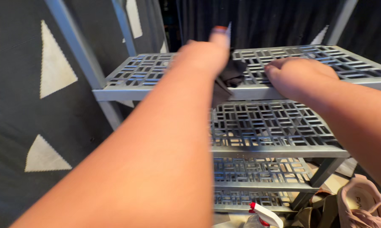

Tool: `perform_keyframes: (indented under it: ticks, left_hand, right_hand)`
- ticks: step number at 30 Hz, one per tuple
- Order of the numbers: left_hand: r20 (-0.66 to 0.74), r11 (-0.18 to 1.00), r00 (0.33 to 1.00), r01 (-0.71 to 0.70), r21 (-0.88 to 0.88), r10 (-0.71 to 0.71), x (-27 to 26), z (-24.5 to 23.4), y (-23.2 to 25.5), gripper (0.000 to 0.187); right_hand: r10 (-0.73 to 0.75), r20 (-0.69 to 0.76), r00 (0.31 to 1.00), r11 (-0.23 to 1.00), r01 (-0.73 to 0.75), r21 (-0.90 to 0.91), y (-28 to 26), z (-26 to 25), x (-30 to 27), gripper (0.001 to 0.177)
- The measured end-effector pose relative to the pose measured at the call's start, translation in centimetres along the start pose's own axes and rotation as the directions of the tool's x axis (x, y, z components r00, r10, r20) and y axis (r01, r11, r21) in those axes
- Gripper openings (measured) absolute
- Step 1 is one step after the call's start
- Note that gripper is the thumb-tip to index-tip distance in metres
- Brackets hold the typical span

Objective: The person cleans a metal shoe rack by spraying it with a cleaning solution and wiping it with a cloth. They move shoes aside to access the rack and wipe each shelf systematically.

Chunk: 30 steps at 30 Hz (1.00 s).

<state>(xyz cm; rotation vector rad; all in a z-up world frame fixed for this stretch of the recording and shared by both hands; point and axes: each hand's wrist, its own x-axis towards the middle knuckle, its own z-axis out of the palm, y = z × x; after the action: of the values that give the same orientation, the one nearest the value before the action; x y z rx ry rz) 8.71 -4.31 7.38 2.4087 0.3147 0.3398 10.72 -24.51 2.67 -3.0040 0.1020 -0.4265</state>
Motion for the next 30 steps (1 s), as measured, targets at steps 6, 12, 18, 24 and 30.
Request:
perform_keyframes:
  ticks: [6, 12, 18, 24, 30]
  left_hand:
    - [0.251, 0.885, 0.943, -0.300, 0.355, 0.219, -1.0, 3.4, -0.3, 0.074]
    - [0.041, 0.869, 0.999, -0.030, 0.494, 0.011, 4.0, -2.0, -5.6, 0.067]
    - [-0.154, 0.930, 0.963, 0.256, 0.262, -0.222, 5.6, -6.4, -10.2, 0.074]
    - [0.017, 0.900, 0.999, 0.019, 0.436, -0.029, 1.6, -3.7, -6.6, 0.076]
    - [0.290, 0.850, 0.925, -0.349, 0.395, 0.245, 1.1, 1.6, -2.1, 0.067]
  right_hand:
    - [-0.035, 0.000, 0.999, 0.999, 0.035, -0.008, 0.2, -0.7, -0.5, 0.048]
    - [-0.029, 0.015, 0.999, 1.000, 0.029, -0.009, 0.1, -0.6, -0.1, 0.049]
    - [-0.049, 0.020, 0.999, 0.998, 0.050, -0.025, 0.1, -0.1, 0.2, 0.050]
    - [-0.110, -0.015, 0.994, 0.993, 0.109, -0.045, 0.9, 0.4, 0.7, 0.050]
    - [-0.103, 0.005, 0.995, 0.992, 0.103, -0.069, 0.6, 0.5, 0.5, 0.050]
